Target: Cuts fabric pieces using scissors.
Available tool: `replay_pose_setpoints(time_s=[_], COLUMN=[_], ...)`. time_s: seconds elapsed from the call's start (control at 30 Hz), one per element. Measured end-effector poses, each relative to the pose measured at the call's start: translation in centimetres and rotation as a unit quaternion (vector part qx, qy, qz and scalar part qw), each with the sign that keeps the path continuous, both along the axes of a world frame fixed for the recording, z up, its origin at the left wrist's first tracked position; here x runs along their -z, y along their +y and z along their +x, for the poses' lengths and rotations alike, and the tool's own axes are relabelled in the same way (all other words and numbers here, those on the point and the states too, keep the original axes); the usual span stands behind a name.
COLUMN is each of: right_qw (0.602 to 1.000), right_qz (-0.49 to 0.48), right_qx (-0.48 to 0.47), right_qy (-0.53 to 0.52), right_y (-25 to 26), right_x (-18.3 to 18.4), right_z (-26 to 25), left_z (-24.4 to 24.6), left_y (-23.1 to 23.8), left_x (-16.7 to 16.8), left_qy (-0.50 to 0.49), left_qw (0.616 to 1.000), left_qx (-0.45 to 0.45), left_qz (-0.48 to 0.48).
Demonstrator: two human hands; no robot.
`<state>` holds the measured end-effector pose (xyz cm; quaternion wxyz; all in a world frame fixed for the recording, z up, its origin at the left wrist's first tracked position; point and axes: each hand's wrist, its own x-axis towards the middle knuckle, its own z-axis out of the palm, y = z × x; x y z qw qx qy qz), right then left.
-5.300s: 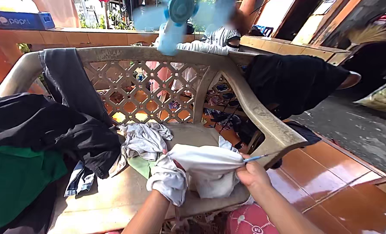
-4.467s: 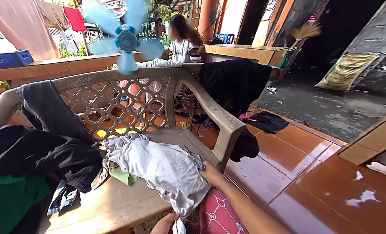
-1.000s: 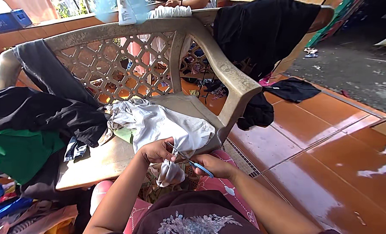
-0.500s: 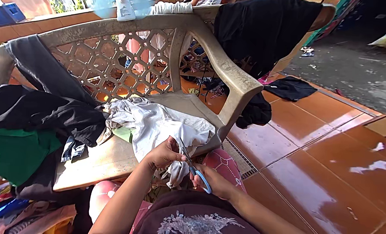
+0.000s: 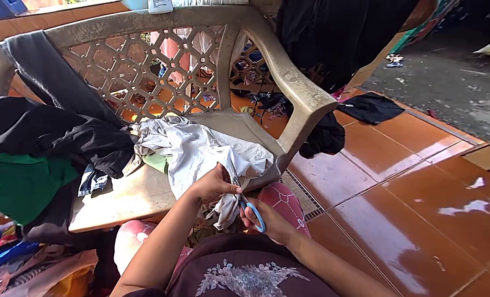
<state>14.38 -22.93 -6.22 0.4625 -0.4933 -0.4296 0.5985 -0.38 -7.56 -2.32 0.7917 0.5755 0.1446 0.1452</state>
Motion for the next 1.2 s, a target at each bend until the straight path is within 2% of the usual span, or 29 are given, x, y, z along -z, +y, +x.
replay_pose_setpoints(time_s=[0.23, 0.47, 0.6, 0.73, 0.9, 1.2], right_qw=[0.999, 0.999, 1.000, 1.000, 0.999, 0.999], right_qz=[0.028, 0.016, 0.003, -0.023, -0.034, -0.044], right_qx=[0.030, 0.034, 0.020, 0.016, -0.005, -0.009], right_qy=[-0.003, 0.017, 0.005, 0.004, -0.004, -0.010], right_y=[-0.2, -0.1, -0.1, -0.1, 0.1, -0.1], right_x=[0.3, 0.4, 0.7, 0.8, 0.8, 0.8], right_z=[-0.4, -0.2, 0.1, -0.1, -0.5, -0.7], left_z=[0.2, -0.3, -1.9, -2.6, -2.0, -1.5], left_y=[0.0, 0.0, -0.1, -0.3, -1.2, -1.5], left_x=[0.1, 0.1, -0.8, -0.9, -0.2, 1.2], left_qy=[0.005, 0.016, 0.110, 0.124, 0.089, 0.055], left_qw=[1.000, 0.999, 0.988, 0.969, 0.958, 0.961], left_qx=[0.011, 0.025, -0.057, -0.146, -0.256, -0.266], left_qz=[0.008, 0.020, 0.088, 0.158, 0.092, 0.055])
